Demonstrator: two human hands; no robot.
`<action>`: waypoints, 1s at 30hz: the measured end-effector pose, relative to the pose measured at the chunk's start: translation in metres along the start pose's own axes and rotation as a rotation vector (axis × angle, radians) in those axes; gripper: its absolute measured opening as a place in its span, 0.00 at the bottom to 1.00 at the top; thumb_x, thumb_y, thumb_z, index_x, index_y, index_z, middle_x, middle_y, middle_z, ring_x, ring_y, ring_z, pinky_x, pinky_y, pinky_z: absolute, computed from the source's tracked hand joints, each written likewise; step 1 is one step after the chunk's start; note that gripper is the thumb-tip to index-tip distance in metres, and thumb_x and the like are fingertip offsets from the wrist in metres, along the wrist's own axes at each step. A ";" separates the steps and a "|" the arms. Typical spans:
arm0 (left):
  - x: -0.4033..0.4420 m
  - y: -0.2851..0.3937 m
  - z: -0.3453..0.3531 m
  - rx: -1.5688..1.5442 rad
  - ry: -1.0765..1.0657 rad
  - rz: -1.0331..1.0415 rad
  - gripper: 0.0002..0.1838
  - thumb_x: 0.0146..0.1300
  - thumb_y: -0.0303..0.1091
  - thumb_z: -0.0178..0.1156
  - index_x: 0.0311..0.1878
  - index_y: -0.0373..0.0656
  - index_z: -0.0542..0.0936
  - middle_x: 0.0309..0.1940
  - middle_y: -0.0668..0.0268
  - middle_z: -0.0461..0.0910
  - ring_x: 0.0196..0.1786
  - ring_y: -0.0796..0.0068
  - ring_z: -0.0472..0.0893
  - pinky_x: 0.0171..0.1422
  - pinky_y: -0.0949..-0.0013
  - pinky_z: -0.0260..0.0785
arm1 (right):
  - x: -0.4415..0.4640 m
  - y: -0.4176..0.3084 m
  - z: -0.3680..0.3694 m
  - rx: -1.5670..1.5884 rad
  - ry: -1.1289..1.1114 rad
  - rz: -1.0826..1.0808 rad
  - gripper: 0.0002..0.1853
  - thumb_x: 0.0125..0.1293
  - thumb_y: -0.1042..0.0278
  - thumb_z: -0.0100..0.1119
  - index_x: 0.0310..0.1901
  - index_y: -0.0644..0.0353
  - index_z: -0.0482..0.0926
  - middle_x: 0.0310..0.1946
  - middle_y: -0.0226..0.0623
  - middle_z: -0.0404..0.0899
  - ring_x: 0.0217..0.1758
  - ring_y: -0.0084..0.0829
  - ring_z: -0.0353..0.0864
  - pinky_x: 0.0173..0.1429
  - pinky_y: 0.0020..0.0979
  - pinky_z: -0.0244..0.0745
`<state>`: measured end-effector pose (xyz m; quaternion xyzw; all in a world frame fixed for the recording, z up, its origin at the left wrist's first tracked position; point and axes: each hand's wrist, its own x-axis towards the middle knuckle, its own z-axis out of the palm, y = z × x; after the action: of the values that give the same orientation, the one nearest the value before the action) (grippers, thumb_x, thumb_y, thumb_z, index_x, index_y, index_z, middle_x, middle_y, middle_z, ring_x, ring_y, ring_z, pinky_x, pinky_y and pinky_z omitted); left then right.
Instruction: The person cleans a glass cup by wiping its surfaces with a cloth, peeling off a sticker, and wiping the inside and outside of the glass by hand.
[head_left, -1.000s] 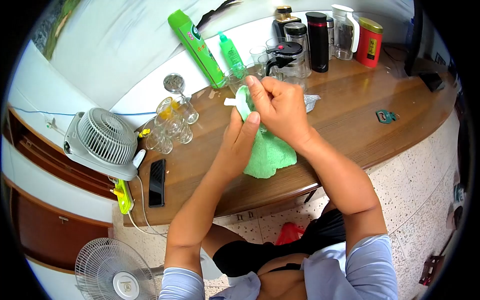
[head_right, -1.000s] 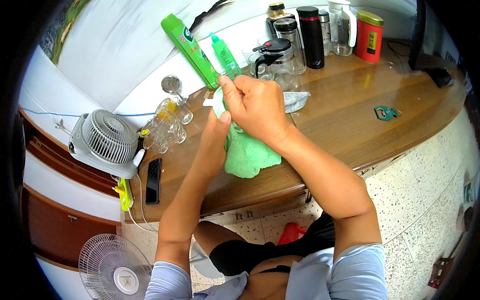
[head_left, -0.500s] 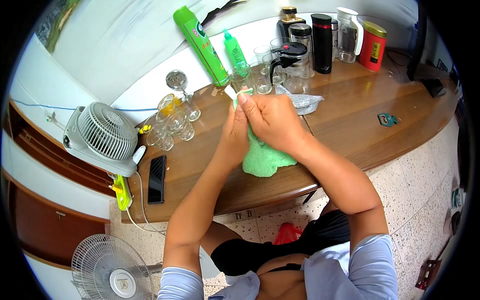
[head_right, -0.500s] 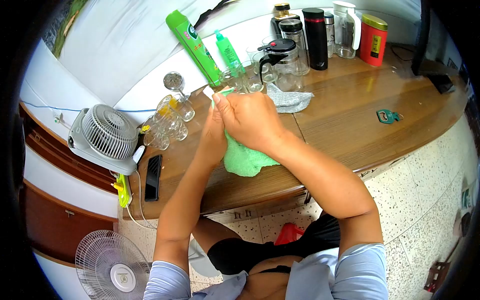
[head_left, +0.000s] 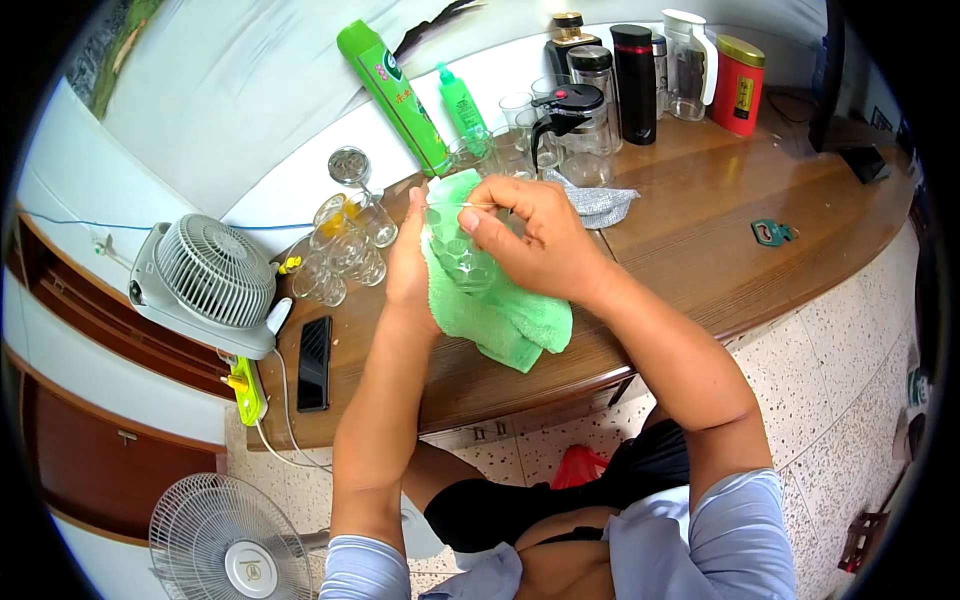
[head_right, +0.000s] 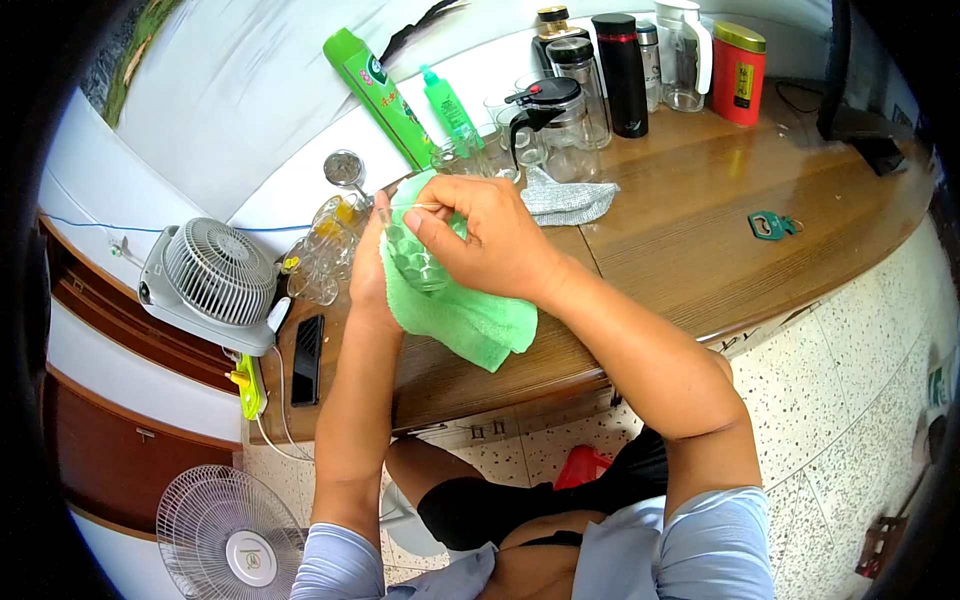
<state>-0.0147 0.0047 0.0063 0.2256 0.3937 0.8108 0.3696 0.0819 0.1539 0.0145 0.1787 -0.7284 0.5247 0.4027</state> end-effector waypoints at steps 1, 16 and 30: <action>0.000 0.000 -0.004 0.067 0.023 -0.001 0.39 0.87 0.63 0.35 0.73 0.32 0.72 0.66 0.51 0.80 0.69 0.59 0.81 0.76 0.55 0.73 | 0.000 0.000 -0.002 0.013 -0.041 0.053 0.12 0.74 0.65 0.66 0.34 0.64 0.82 0.27 0.49 0.83 0.30 0.48 0.83 0.37 0.41 0.77; -0.004 -0.003 0.010 0.041 0.136 -0.040 0.35 0.86 0.62 0.38 0.69 0.38 0.75 0.58 0.57 0.83 0.59 0.62 0.85 0.66 0.54 0.79 | -0.004 0.009 0.004 -0.159 -0.046 -0.096 0.11 0.74 0.68 0.66 0.50 0.66 0.85 0.40 0.46 0.88 0.42 0.40 0.89 0.47 0.35 0.81; -0.007 0.000 0.019 0.427 0.192 0.186 0.35 0.84 0.63 0.44 0.67 0.38 0.78 0.57 0.57 0.85 0.57 0.66 0.86 0.63 0.58 0.79 | -0.006 0.020 0.011 -0.292 -0.099 -0.273 0.08 0.69 0.70 0.71 0.44 0.64 0.83 0.34 0.46 0.83 0.38 0.49 0.83 0.46 0.43 0.78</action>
<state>0.0015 0.0084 0.0169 0.2557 0.5669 0.7576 0.1983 0.0679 0.1505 -0.0036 0.2412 -0.7847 0.3446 0.4553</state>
